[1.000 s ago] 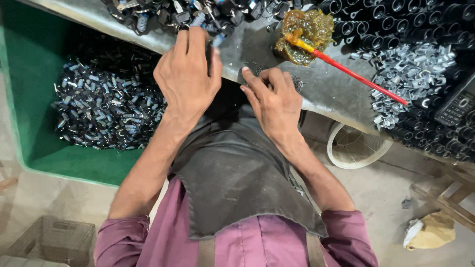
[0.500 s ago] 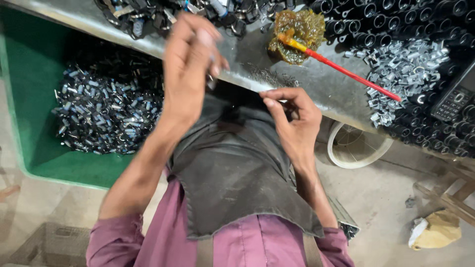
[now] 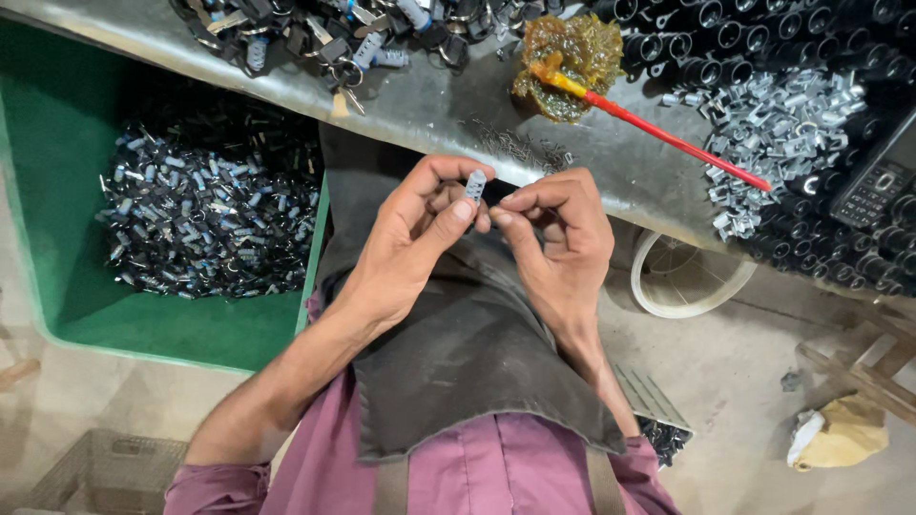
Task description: The person repeatedly picks small cylindrical key components from a green bin, applies a yellow substance with a red brush, inserts a metal pin, and places the assembled unit on the table. The process is repeated for multiple units.
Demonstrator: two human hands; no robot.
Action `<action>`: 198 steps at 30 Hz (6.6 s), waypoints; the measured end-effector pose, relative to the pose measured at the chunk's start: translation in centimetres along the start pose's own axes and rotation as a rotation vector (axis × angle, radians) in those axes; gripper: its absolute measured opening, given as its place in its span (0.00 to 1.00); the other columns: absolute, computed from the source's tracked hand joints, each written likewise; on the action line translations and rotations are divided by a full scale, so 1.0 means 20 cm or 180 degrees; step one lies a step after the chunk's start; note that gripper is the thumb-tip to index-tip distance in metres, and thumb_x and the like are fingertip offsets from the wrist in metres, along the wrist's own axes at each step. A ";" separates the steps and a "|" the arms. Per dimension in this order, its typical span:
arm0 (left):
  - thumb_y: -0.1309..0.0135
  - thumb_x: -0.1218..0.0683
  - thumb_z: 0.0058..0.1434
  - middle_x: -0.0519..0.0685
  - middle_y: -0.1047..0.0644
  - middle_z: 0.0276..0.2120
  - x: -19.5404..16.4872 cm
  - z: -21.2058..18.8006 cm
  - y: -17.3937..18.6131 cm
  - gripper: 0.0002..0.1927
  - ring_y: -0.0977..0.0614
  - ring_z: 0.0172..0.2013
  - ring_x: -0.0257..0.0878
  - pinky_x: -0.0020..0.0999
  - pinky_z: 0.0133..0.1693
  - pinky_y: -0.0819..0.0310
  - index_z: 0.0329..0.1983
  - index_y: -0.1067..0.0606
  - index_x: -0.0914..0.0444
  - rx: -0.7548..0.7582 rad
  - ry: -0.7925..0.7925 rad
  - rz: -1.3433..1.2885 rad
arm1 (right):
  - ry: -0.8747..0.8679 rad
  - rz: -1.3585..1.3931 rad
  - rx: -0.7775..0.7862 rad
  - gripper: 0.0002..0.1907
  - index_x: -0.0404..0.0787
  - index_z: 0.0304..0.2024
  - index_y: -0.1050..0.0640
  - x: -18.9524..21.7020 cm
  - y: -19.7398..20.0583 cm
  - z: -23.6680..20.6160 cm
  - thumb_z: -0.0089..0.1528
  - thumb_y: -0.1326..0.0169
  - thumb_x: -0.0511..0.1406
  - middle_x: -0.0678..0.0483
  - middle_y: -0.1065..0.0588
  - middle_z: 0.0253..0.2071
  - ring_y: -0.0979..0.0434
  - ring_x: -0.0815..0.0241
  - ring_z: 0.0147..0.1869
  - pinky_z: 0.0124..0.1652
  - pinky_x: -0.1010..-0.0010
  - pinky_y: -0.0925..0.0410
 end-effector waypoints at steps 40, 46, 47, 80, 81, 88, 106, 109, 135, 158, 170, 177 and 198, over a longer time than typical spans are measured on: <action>0.47 0.55 0.74 0.48 0.20 0.43 -0.15 0.03 0.02 0.15 0.22 0.40 0.30 0.26 0.45 0.25 0.60 0.28 0.66 0.0136 -0.0050 0.0180 | -0.0757 0.2981 -0.0770 0.23 0.41 0.67 0.34 -0.28 0.31 0.08 0.73 0.43 0.37 0.53 0.28 0.45 0.24 0.64 0.41 0.32 0.79 0.31; 0.47 0.54 0.76 0.46 0.20 0.42 -0.09 0.15 0.02 0.13 0.21 0.45 0.31 0.28 0.50 0.27 0.58 0.27 0.66 0.0058 -0.0313 -0.0062 | 0.0642 -0.0185 -0.1087 0.07 0.25 0.55 0.24 -0.01 0.50 0.12 0.82 0.44 0.28 0.43 0.21 0.44 0.16 0.57 0.43 0.36 0.73 0.22; 0.47 0.53 0.76 0.46 0.20 0.42 -0.08 0.17 0.01 0.13 0.21 0.45 0.32 0.28 0.50 0.27 0.58 0.27 0.66 0.0050 -0.0212 -0.0222 | 0.0716 -0.0498 -0.1085 0.07 0.24 0.55 0.24 0.03 0.51 0.10 0.82 0.44 0.27 0.42 0.21 0.45 0.15 0.55 0.44 0.39 0.72 0.20; 0.38 0.58 0.67 0.52 0.24 0.38 -0.55 -0.05 0.40 0.05 0.22 0.43 0.50 0.44 0.44 0.28 0.43 0.23 0.62 -0.1224 -0.1097 0.4461 | 0.0643 -0.2225 0.0646 0.22 0.45 0.60 0.21 -0.06 -0.19 0.22 0.63 0.34 0.36 0.51 0.28 0.40 0.27 0.53 0.41 0.41 0.62 0.32; 0.35 0.57 0.65 0.51 0.25 0.39 -0.56 0.03 0.31 0.09 0.23 0.44 0.50 0.45 0.44 0.29 0.44 0.23 0.61 -0.1367 -0.1408 0.4767 | 0.0764 -0.2310 0.0602 0.22 0.44 0.59 0.20 -0.05 -0.20 0.22 0.62 0.34 0.36 0.51 0.28 0.40 0.26 0.52 0.42 0.41 0.62 0.32; 0.30 0.54 0.58 0.50 0.28 0.43 -0.52 0.24 0.19 0.16 0.26 0.47 0.52 0.44 0.46 0.29 0.43 0.26 0.57 -0.1820 -0.2301 0.5312 | 0.0586 -0.1854 0.0290 0.08 0.43 0.44 0.17 -0.09 -0.20 0.16 0.63 0.34 0.31 0.54 0.27 0.38 0.24 0.58 0.39 0.39 0.68 0.32; 0.44 0.54 0.64 0.49 0.24 0.24 -0.15 0.10 0.11 0.09 0.26 0.23 0.34 0.32 0.27 0.33 0.39 0.23 0.65 0.0087 -0.0460 0.2823 | 0.0269 -0.1360 0.0502 0.09 0.42 0.40 0.16 0.03 -0.04 0.06 0.58 0.30 0.30 0.56 0.27 0.35 0.25 0.65 0.36 0.35 0.73 0.31; 0.45 0.53 0.67 0.51 0.25 0.23 -0.12 0.11 0.12 0.10 0.28 0.22 0.36 0.35 0.26 0.36 0.39 0.24 0.66 0.0193 -0.0247 0.2829 | 0.0607 -0.1354 0.0456 0.10 0.42 0.40 0.16 0.01 -0.06 0.05 0.57 0.29 0.31 0.56 0.28 0.34 0.26 0.63 0.36 0.34 0.71 0.33; 0.49 0.58 0.73 0.53 0.25 0.39 -0.39 0.11 -0.01 0.08 0.24 0.42 0.53 0.44 0.48 0.29 0.53 0.26 0.62 -0.0520 -0.1974 0.4412 | 0.0295 -0.0614 -0.0456 0.09 0.37 0.42 0.23 -0.16 -0.04 0.04 0.64 0.36 0.23 0.54 0.29 0.40 0.31 0.68 0.37 0.37 0.78 0.35; 0.47 0.51 0.73 0.42 0.26 0.36 0.16 -0.03 0.06 0.16 0.26 0.35 0.28 0.26 0.38 0.27 0.58 0.27 0.64 0.0038 0.0618 -0.0881 | -0.0355 0.0892 0.0092 0.10 0.33 0.46 0.24 -0.02 -0.07 -0.04 0.65 0.39 0.21 0.53 0.28 0.42 0.27 0.67 0.43 0.45 0.75 0.29; 0.46 0.56 0.72 0.50 0.18 0.41 -0.18 -0.01 0.06 0.12 0.19 0.38 0.32 0.27 0.44 0.22 0.56 0.27 0.66 0.0101 0.0015 0.0218 | -0.1133 0.3638 -0.1054 0.20 0.35 0.62 0.30 -0.33 0.27 0.02 0.69 0.44 0.36 0.50 0.29 0.42 0.29 0.65 0.36 0.27 0.82 0.33; 0.44 0.55 0.74 0.48 0.19 0.42 -0.13 0.07 0.06 0.13 0.18 0.44 0.32 0.27 0.50 0.23 0.56 0.26 0.67 0.0010 -0.0470 0.0304 | 0.0525 0.0024 -0.1342 0.07 0.25 0.55 0.23 0.03 0.50 0.06 0.81 0.44 0.28 0.43 0.21 0.41 0.18 0.59 0.39 0.35 0.74 0.24; 0.43 0.52 0.75 0.45 0.25 0.37 -0.05 0.14 0.03 0.17 0.23 0.39 0.33 0.33 0.49 0.24 0.60 0.27 0.65 0.0571 0.0128 -0.1668 | 0.0111 -0.0425 -0.0964 0.11 0.35 0.44 0.21 0.09 0.43 0.19 0.69 0.50 0.36 0.56 0.20 0.32 0.18 0.71 0.32 0.31 0.82 0.22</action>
Point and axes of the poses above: each hand's wrist, its own z-axis towards the middle knuckle, its own y-axis out of the back of the hand, x = y × z, the point moved 6 cm from there along z, towards the middle knuckle
